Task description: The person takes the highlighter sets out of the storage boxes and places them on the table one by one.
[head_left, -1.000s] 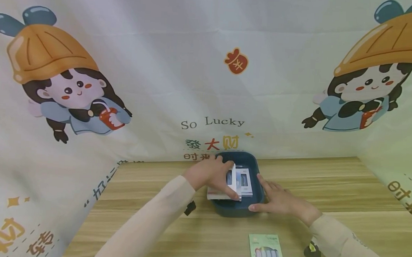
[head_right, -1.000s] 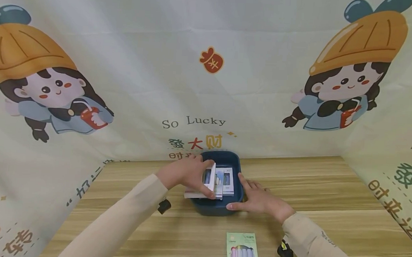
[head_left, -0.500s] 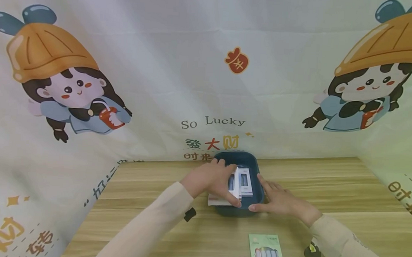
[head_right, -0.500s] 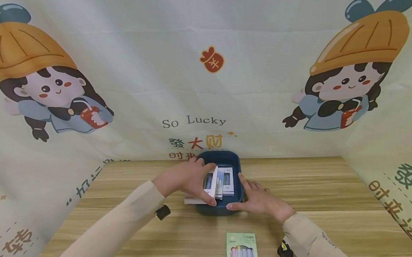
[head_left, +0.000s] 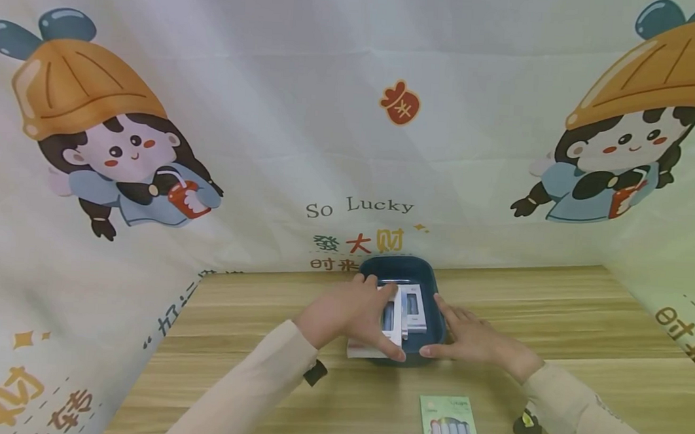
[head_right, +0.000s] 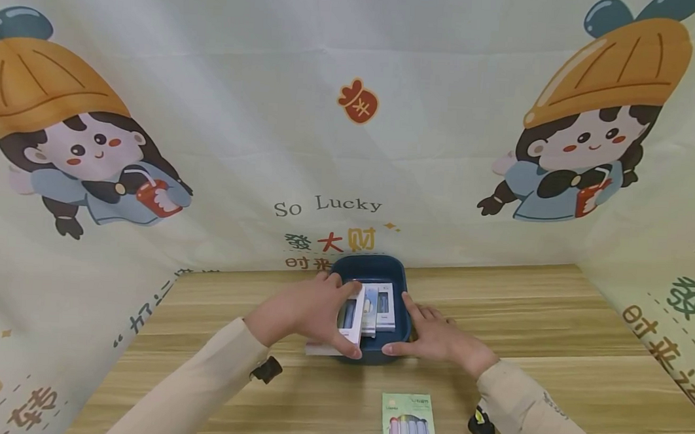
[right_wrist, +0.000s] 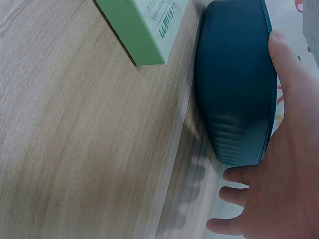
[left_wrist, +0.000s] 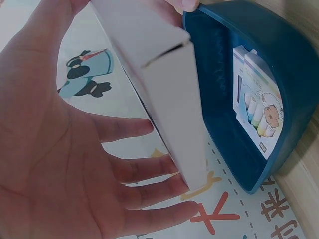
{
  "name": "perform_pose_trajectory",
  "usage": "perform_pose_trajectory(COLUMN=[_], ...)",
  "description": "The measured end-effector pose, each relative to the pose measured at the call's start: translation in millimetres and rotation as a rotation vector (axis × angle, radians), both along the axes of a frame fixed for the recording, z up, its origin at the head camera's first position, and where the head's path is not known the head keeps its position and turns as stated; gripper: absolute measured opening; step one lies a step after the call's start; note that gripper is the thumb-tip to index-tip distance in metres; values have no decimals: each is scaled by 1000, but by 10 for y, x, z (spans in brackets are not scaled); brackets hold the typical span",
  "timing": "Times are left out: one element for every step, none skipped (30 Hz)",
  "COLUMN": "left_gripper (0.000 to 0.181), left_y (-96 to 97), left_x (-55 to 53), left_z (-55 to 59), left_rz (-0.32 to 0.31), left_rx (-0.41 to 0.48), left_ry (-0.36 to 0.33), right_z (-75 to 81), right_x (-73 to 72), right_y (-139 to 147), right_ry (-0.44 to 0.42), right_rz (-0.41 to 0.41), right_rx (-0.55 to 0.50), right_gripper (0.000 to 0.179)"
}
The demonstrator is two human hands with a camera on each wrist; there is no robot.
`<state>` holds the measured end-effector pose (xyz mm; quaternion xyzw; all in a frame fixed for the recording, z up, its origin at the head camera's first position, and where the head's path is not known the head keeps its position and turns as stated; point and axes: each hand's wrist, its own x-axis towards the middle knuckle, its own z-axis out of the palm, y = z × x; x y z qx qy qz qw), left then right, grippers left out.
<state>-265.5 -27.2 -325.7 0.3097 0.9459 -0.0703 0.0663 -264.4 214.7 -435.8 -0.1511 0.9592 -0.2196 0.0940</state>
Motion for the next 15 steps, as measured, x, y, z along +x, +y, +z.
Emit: perform_pose_trajectory(left_gripper=[115, 115, 114, 114, 114, 114, 114, 114, 114, 114, 114, 114, 115, 115, 114], left_y=[0, -1, -3, -4, -7, -9, -12, -15, -18, -22, -26, -30, -35, -40, -45], left_x=[11, 25, 36, 45, 53, 61, 69, 75, 80, 84, 89, 95, 98, 104, 111], left_z=[3, 10, 15, 17, 16, 16, 14, 11, 7, 1, -5, -10, -20, -27, -34], left_rz=[0, -1, -2, -4, -6, -8, -8, -11, -14, -17, -18, -20, -22, -24, -24], left_rx=[-2, -4, -2, -1, -1, 2, 3, 4, 5, 7, 9, 8, 8, 9, 12], left_ry=[2, 2, 2, 3, 6, 9, 12, 16, 21, 26, 29, 33, 35, 37, 38], right_z=[-1, -1, -1, -1, -2, -1, -2, -1, 0, 1, 2, 3, 4, 5, 6], right_x=[-1, 0, 0, 0, 0, 0, 0, 1, 2, 4, 5, 6, 7, 9, 10], right_y=[2, 3, 4, 5, 6, 7, 8, 7, 7, 6, 5, 3, 2, 0, -1], right_ry=[1, 2, 3, 5, 5, 6, 5, 4, 4, 3, 3, 3, 3, 4, 5], right_rz=[1, 1, 2, 2, 2, 3, 3, 3, 2, 2, 2, 2, 2, 2, 2], right_rx=[-1, -2, -3, -3, -4, -6, -7, -6, -6, -5, -5, -5, -5, -5, -5], right_gripper=[114, 114, 114, 113, 113, 113, 113, 113, 113, 113, 113, 113, 113, 113, 113])
